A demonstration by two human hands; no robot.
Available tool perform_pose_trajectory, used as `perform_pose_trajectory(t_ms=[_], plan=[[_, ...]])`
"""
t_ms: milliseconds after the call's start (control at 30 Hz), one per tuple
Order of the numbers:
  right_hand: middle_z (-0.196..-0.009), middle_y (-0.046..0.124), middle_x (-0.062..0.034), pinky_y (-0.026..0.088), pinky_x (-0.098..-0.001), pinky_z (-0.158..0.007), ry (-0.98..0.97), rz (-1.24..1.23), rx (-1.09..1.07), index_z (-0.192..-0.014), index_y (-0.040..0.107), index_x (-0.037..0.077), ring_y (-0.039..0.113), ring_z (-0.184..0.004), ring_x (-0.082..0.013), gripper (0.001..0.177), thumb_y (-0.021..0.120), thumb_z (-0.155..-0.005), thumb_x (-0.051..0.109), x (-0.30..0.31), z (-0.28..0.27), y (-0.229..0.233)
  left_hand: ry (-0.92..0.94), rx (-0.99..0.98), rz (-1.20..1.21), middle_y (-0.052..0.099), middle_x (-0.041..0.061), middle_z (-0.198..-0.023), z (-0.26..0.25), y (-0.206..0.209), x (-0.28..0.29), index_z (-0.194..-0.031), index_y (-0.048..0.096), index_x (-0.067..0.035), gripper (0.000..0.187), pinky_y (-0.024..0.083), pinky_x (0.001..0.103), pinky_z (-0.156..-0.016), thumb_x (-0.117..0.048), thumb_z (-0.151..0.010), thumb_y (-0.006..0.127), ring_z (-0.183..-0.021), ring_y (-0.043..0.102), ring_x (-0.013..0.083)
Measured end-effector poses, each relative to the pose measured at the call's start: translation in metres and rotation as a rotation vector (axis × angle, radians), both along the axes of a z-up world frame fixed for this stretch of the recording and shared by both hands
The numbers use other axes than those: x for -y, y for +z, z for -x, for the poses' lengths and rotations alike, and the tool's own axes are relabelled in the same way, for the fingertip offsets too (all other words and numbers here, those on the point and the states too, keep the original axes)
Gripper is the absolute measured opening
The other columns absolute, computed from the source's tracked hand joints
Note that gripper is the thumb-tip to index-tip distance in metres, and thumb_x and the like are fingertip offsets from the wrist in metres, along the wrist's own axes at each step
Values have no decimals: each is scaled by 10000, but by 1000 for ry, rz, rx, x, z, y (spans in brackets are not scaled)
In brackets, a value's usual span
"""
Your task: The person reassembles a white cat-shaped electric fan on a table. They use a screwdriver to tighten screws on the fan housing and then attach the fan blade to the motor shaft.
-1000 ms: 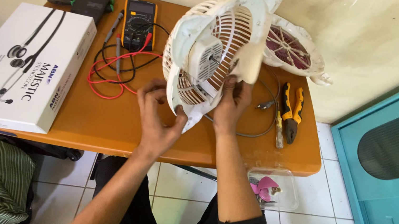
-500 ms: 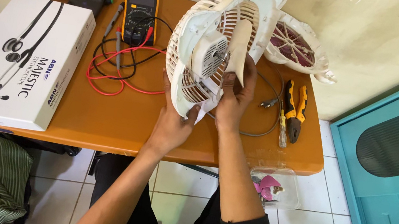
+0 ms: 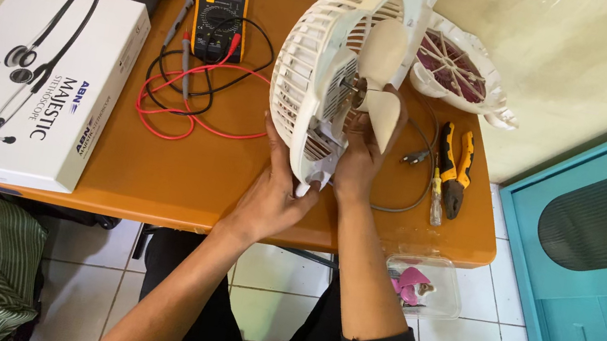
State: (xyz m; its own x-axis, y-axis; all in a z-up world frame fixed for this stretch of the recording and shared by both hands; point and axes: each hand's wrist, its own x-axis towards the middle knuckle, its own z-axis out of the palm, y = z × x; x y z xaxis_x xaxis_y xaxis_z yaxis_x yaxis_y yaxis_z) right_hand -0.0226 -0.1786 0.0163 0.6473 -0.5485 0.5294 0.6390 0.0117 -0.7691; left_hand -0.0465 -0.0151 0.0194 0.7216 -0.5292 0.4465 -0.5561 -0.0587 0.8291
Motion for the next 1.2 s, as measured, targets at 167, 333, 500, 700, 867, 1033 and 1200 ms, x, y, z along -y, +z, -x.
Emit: perform_pose_trajectory(t_ms=[167, 333, 500, 700, 867, 1033, 1200], plan=[[-1418, 477, -94, 413, -340, -1113, -108, 142, 17, -1539, 404, 60, 475, -1238, -209, 507, 628, -1087, 105, 1, -1, -2, 21, 49, -16, 340, 392, -1570, 0, 3, 1, -1441, -416, 40, 1226, 425, 438, -1137, -32, -883, 673, -1397, 499, 484], [-1489, 437, -81, 419, -359, -1174, -85, 152, 59, -1521, 376, 65, 474, -1356, -210, 523, 635, -1088, 201, -2, -1, 0, 12, 92, 2, 331, 394, -1580, -1, 1, -1, -1442, -420, 42, 1219, 420, 448, -1145, -27, -888, 664, -1405, 493, 491], [-1512, 461, -101, 391, -370, -1213, -202, 233, 35, -1527, 407, 51, 477, -1386, -229, 494, 622, -1108, 198, -4, 0, -1, 15, 90, 10, 340, 397, -1576, 0, -1, -2, -1442, -421, 44, 1198, 436, 445, -1132, -12, -898, 644, -1400, 499, 485], [-1506, 423, -85, 404, -365, -1187, -89, 116, 97, -1515, 371, 57, 454, -1379, -209, 524, 629, -1079, 191, -2, -2, -4, -7, 28, 17, 414, 358, -1548, 0, -1, -1, -1441, -425, 56, 1173, 442, 424, -1135, -20, -918, 622, -1380, 541, 446], [-1501, 496, -112, 403, -383, -1206, -144, 229, 54, -1510, 420, 44, 491, -1402, -240, 506, 655, -1070, 129, -4, 0, 1, -3, 95, 21, 377, 372, -1562, -1, -2, 0, -1423, -439, 64, 1186, 401, 432, -1170, -15, -932, 638, -1413, 501, 457], [-1458, 589, -136, 484, -390, -1077, -233, 405, -31, -1443, 568, 52, 576, -1339, -273, 451, 657, -1003, 104, -11, 10, 12, 61, 54, 107, 335, 356, -1604, -6, -4, -1, -1541, -290, 5, 1108, 412, 422, -1171, 60, -902, 614, -1471, 454, 423], [-1433, 615, -130, 493, -415, -1148, -422, 669, 8, -1382, 657, 86, 595, -1363, -316, 338, 681, -1045, 80, -18, 16, 18, 52, -168, 246, 395, 243, -1587, -15, -8, -12, -1620, -13, -43, 977, 432, 387, -1145, 73, -916, 653, -1458, 453, 302]])
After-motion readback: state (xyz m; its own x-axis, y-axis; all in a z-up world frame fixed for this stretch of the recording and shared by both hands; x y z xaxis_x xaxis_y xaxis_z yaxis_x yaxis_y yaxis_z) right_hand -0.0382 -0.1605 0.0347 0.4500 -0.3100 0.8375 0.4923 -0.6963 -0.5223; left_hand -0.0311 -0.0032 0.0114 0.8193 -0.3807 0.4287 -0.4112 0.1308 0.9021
